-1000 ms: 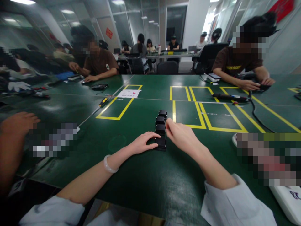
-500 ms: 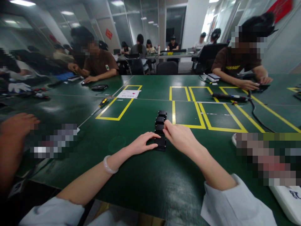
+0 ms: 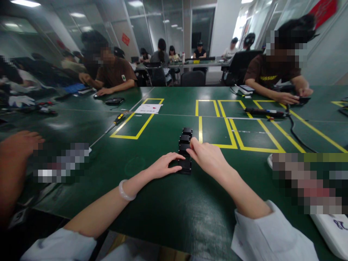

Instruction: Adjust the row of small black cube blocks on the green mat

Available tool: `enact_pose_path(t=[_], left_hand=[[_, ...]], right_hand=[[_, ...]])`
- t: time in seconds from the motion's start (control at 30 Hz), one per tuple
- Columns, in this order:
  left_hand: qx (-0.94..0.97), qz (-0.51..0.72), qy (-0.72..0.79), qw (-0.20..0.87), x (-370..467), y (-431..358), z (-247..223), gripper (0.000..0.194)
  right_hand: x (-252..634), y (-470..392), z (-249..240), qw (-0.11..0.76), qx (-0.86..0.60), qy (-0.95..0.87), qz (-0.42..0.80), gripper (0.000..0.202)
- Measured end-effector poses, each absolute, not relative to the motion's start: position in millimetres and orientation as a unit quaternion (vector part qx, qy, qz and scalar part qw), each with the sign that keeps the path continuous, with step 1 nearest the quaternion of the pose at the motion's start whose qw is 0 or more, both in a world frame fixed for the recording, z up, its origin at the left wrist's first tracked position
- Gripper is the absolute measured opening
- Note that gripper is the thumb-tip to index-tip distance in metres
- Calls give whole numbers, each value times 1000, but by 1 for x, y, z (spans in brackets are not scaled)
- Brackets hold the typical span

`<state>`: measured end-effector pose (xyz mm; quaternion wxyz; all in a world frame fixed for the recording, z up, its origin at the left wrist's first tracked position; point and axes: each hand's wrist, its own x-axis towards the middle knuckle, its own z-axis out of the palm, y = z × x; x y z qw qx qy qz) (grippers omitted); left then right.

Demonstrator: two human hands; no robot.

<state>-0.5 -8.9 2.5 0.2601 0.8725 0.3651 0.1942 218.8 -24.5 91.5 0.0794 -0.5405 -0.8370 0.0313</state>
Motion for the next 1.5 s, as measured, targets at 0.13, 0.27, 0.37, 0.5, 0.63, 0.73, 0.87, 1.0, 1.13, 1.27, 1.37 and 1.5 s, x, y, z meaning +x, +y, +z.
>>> enact_pose_path(t=[0.13,0.27,0.37,0.5,0.63,0.73,0.87,1.0,1.13,1.27,1.37,1.5], left_hand=[[870,195,368,264,-1,-9,2,34],[870,196,365,266,-1,-9,2,34],[870,198,365,266,0,-9,3,34],[870,195,366,267,0,-10,4,34],[871,200,364,263,1,-10,4,33],[871,200,364,262,1,-9,4,33],[871,201,361,265,0,-9,3,33],[871,197,365,262,-1,-9,3,34],[871,195,364,266,0,-9,4,33],[870,193,365,268,0,-10,5,34],[870,192,367,268,0,-10,5,34],[871,195,365,265,1,-10,5,34]], right_hand=[[221,-24,90,79,-526,-846,38,17],[222,-25,91,105,-509,-853,56,12],[221,-25,92,101,-530,-840,49,15],[219,-24,92,83,-556,-826,30,23],[220,-24,92,98,-539,-835,50,16],[221,-24,92,109,-532,-838,60,12],[219,-23,91,98,-540,-835,46,16],[218,-22,91,76,-531,-843,37,21],[222,-24,93,82,-477,-872,67,16],[224,-26,93,105,-466,-875,78,14],[223,-25,92,112,-468,-873,80,14],[221,-23,90,102,-483,-867,66,19]])
